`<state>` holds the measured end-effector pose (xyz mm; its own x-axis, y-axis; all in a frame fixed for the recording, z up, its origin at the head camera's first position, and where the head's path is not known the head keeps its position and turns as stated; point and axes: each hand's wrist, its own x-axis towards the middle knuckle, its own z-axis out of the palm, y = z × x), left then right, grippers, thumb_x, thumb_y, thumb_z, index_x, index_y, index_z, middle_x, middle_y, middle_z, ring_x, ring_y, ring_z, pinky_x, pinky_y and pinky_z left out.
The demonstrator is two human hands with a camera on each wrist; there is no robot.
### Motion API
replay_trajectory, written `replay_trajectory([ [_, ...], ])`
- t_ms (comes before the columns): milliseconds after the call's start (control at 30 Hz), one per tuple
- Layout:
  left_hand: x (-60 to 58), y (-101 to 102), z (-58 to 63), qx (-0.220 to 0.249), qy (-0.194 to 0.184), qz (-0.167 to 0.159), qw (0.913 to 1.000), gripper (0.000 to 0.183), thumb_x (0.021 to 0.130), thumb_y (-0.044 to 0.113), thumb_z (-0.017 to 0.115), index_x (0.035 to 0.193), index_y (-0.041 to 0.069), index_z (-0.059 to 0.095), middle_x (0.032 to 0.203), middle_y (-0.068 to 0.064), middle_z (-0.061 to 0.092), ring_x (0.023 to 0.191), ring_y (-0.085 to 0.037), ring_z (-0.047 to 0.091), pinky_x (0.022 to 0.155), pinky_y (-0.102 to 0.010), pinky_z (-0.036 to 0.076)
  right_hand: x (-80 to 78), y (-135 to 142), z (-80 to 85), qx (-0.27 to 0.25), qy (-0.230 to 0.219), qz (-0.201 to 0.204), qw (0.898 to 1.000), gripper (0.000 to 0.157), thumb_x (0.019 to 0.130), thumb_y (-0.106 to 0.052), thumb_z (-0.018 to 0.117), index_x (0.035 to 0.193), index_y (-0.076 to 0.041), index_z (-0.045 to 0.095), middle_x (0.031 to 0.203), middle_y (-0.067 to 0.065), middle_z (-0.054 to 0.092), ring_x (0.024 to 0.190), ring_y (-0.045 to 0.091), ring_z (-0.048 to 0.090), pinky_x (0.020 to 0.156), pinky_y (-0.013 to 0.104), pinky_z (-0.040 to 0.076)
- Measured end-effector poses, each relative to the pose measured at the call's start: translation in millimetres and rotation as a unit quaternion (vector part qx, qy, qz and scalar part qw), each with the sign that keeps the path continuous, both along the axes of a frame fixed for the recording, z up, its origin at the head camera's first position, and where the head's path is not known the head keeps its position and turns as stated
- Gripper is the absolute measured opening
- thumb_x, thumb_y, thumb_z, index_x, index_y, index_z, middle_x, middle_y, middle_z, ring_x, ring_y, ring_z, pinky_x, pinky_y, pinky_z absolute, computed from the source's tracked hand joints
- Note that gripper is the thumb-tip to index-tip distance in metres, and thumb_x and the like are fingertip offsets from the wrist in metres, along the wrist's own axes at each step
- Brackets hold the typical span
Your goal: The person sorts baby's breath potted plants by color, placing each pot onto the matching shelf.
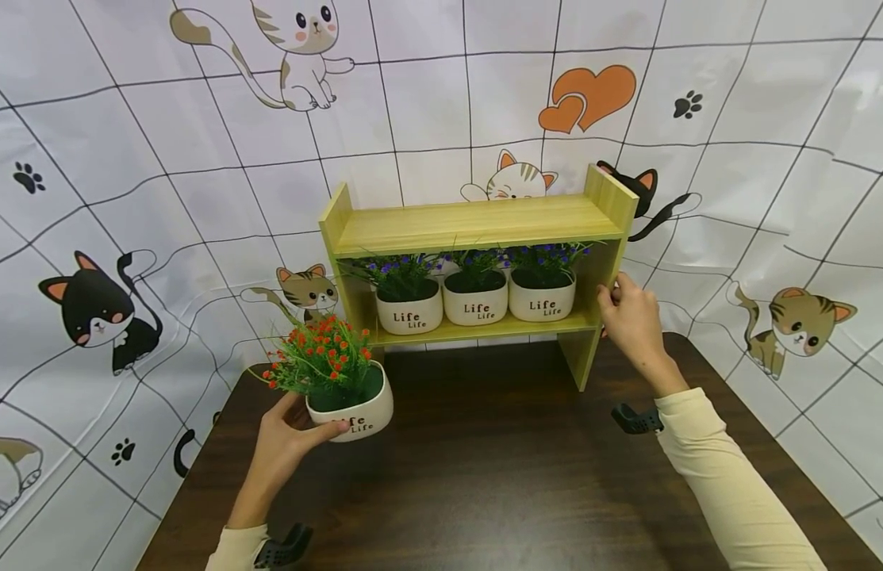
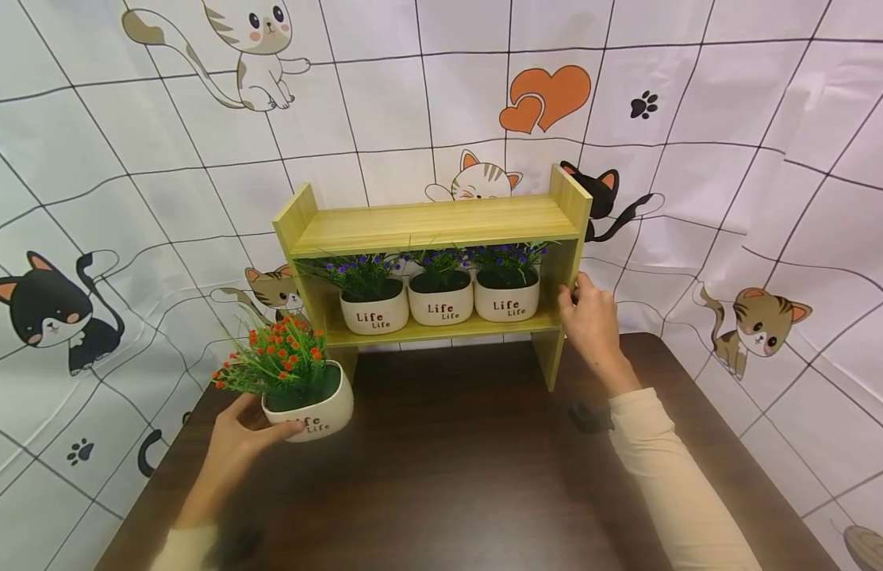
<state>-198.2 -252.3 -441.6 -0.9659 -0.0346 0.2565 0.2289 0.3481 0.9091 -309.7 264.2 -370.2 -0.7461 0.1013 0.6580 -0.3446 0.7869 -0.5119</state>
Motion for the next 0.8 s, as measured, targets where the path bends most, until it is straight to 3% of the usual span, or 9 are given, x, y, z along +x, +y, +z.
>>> replay_trajectory([
  [233, -6.6, 17.0, 19.1, 0.028, 0.015, -0.024, 0.9992, 0.071, 0.084, 0.011, 0.091, 0.149, 0.01, 0.061, 0.137, -0.013, 0.066, 0.111, -0.005, 0.073, 0.085, -0.024, 0.063, 0.0, 0.7, -1.2, 0.001, 0.002, 0.002, 1.0, 0.015, 0.104, -0.005, 0.06, 0.106, 0.01, 0.065, 0.064, 0.022, 0.071, 0.035, 0.001, 0.05, 0.036, 0.016, 0.034],
  [600, -15.2, 32.0, 40.1, 0.005, 0.045, -0.037, 0.9983, 0.067, 0.084, 0.013, 0.091, 0.145, 0.009, 0.063, 0.133, -0.008, 0.07, 0.113, -0.006, 0.071, 0.094, -0.019, 0.057, -1.6, 2.0, -1.7, -0.004, -0.003, 0.011, 1.0, 0.017, 0.105, -0.005, 0.059, 0.109, 0.01, 0.065, 0.071, 0.026, 0.074, 0.035, -0.006, 0.048, 0.036, 0.014, 0.035],
  [800, -19.6, 43.3, 52.4, 0.023, 0.06, -0.059, 0.9962, 0.071, 0.083, 0.008, 0.091, 0.147, 0.007, 0.06, 0.139, -0.012, 0.066, 0.12, -0.006, 0.068, 0.099, -0.017, 0.055, -2.4, 1.9, -2.0, -0.003, -0.005, 0.009, 1.0, 0.018, 0.105, -0.006, 0.059, 0.11, 0.01, 0.065, 0.074, 0.027, 0.075, 0.035, -0.003, 0.05, 0.037, 0.014, 0.036],
])
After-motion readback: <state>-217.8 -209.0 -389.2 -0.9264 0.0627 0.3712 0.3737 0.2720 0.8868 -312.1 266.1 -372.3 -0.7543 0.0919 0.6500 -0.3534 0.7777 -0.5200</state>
